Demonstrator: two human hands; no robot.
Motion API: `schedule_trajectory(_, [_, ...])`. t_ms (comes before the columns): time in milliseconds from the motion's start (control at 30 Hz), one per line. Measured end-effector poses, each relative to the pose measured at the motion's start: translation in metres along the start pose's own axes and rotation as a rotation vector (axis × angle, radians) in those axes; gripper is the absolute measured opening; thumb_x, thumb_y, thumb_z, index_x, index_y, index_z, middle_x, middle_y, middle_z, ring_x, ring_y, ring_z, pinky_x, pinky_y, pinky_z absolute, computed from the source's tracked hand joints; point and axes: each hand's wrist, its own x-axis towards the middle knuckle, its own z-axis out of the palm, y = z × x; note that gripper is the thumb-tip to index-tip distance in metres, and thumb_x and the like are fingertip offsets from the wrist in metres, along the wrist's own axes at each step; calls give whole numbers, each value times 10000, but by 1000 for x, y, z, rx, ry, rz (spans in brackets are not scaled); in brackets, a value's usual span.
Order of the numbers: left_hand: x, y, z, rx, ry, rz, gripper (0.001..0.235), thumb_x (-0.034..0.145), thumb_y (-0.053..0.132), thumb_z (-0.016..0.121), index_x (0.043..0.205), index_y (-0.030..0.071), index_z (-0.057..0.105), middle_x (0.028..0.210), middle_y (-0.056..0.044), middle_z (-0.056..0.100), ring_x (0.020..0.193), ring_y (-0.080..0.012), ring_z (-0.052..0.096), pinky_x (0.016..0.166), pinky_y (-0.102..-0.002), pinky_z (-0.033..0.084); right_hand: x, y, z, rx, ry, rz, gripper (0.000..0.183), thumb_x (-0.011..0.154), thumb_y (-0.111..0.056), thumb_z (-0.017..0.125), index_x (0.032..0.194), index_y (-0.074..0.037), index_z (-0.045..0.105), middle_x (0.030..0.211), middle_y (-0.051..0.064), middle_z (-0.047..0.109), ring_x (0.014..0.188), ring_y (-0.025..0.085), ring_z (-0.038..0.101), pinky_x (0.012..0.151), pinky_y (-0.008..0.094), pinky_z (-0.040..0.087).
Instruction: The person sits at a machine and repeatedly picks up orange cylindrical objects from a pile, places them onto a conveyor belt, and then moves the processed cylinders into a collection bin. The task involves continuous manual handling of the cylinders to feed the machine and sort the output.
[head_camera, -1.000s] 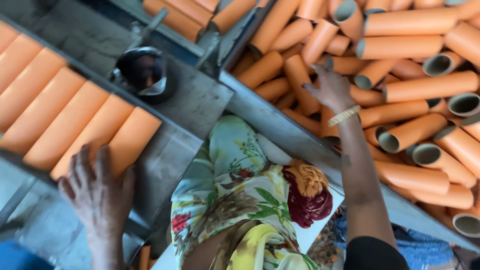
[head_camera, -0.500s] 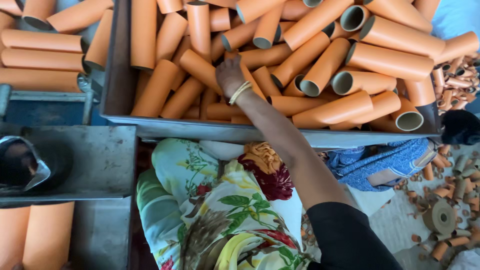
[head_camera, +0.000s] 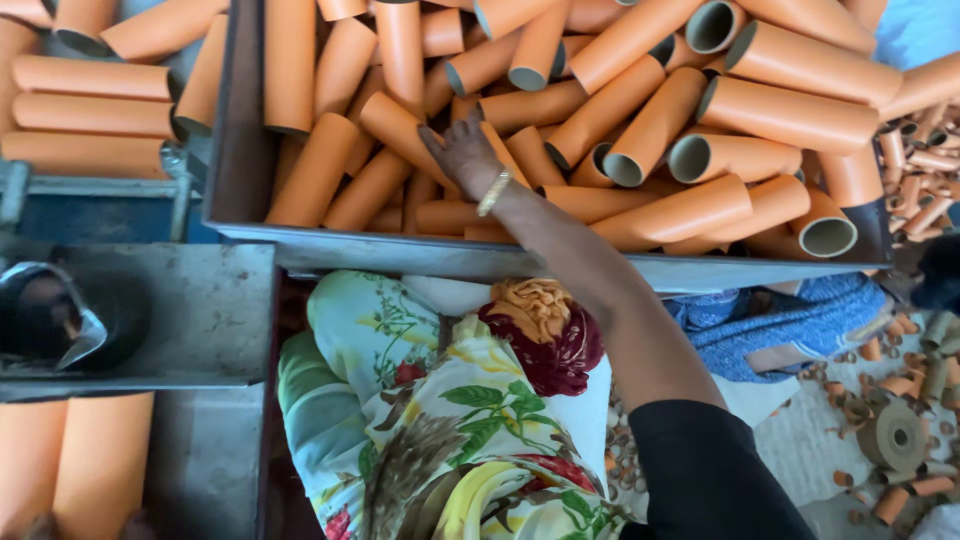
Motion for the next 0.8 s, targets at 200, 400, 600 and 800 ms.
schedule_trajectory(200, [-21,-16,-18,11,-6,-94,550,928,399,773,1360,117,581,1480,-145,525,1342,-337,523,1173,-575,358,-12,18,-10,86,293,-97,339,927,-98,601,1256,-16,614,816,128,681,794,327,653,866,557,443])
schedule_trajectory(400, [-16,-2,-39,-80,-41,-214,593,927,389,779,1416,128,571,1496,-160,533,1394,-329,510,1203,-605,320,-20,62,-76,248,475,162,273,813,-158,743,1086,-144,731,994,134,661,976,362,620,842,539,418])
schedule_trajectory(600, [19,42,-80,-262,-93,-165,667,863,348,805,1451,148,566,1528,-146,531,1440,-306,491,1234,-603,286,-83,56,-188,257,723,83,332,868,-12,658,1168,-147,699,1122,100,574,1136,299,558,1110,459,349])
schedule_trajectory(800, [52,111,-112,-414,75,208,787,773,339,866,1455,151,521,1514,-214,476,1423,-385,431,1180,-615,254,-150,-10,-302,421,828,-60,245,941,-65,657,1119,-168,790,976,82,541,1115,281,520,1161,452,337])
